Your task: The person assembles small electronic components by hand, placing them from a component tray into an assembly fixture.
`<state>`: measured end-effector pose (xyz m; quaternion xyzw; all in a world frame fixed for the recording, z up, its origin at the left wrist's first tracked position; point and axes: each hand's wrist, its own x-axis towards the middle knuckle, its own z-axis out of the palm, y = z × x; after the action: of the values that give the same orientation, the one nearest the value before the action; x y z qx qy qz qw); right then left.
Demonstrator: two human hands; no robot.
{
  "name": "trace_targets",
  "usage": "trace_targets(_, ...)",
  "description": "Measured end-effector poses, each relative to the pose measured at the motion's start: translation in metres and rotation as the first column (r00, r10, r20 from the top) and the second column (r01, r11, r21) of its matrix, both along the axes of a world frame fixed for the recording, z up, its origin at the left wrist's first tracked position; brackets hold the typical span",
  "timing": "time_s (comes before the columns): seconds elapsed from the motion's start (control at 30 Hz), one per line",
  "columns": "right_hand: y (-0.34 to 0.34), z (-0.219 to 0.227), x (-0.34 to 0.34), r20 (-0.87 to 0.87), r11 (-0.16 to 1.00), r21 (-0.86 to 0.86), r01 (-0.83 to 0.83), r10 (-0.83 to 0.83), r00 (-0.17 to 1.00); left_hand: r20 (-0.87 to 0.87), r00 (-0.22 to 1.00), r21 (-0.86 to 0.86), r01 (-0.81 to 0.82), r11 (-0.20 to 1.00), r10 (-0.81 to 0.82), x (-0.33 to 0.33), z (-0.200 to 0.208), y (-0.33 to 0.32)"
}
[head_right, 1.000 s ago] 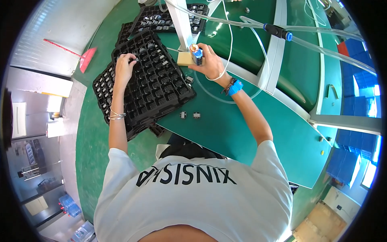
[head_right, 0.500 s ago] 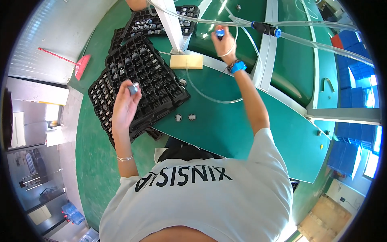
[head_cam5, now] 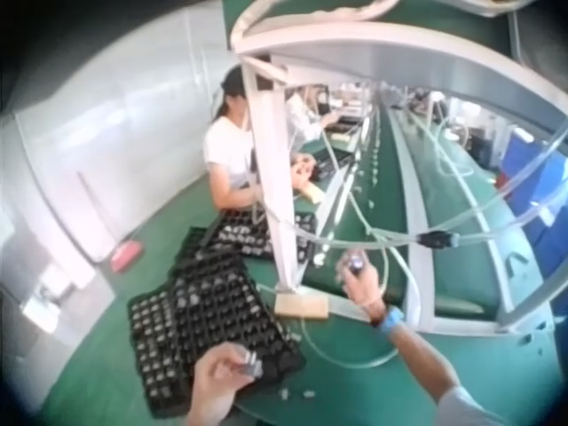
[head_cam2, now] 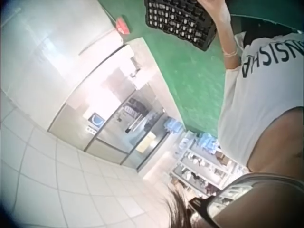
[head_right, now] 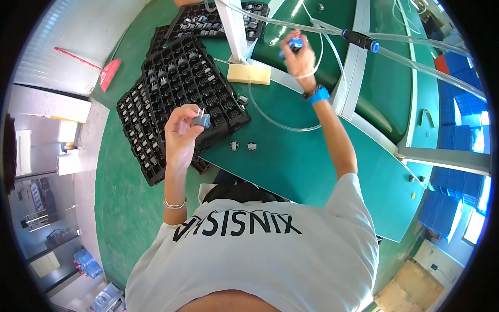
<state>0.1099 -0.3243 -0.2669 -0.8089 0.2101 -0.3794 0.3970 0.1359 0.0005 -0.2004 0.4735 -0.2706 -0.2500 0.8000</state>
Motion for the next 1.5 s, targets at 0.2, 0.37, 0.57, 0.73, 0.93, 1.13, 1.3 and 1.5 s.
trace_targets(0.2,0.124,0.053,-0.027,0.554,-0.218,0.832,-0.510,0.374,0.744,0.089,0.996,0.011,0.015,1.000,-0.016,-0.003,-0.002,-0.011)
trace_targets(0.37,0.148,0.071,-0.049,0.322,-0.045,0.933,-0.356,0.542,0.776,0.062,0.996,0.045,0.060,0.997,-0.063,-0.011,0.001,-0.014)
trace_targets(0.57,0.154,0.085,-0.060,0.236,0.117,0.927,-0.357,0.557,0.796,0.127,0.992,0.017,0.020,1.000,-0.022,-0.018,-0.008,-0.016)
trace_targets(0.73,0.155,0.080,-0.059,0.213,0.131,0.934,-0.333,0.545,0.811,0.107,0.994,0.026,0.033,0.999,-0.035,-0.019,-0.010,-0.018)
trace_targets(0.93,0.149,0.071,-0.053,0.272,0.140,0.906,-0.400,0.532,0.802,0.252,0.962,0.084,-0.127,0.988,0.103,-0.018,-0.008,-0.019)
trace_targets(1.13,0.070,0.002,-0.003,0.307,0.693,0.453,-0.561,0.469,0.828,0.576,0.762,0.326,-0.545,0.773,0.294,0.076,-0.029,0.012)
trace_targets(1.3,0.073,-0.010,0.006,-0.201,0.961,-0.105,-0.257,0.232,0.952,0.881,0.473,0.404,-0.766,0.500,0.013,0.160,-0.059,0.038)
trace_targets(1.5,0.078,-0.002,0.000,-0.198,0.960,-0.135,-0.244,0.215,0.956,0.878,0.399,0.475,-0.790,0.387,-0.264,0.176,-0.051,0.027)
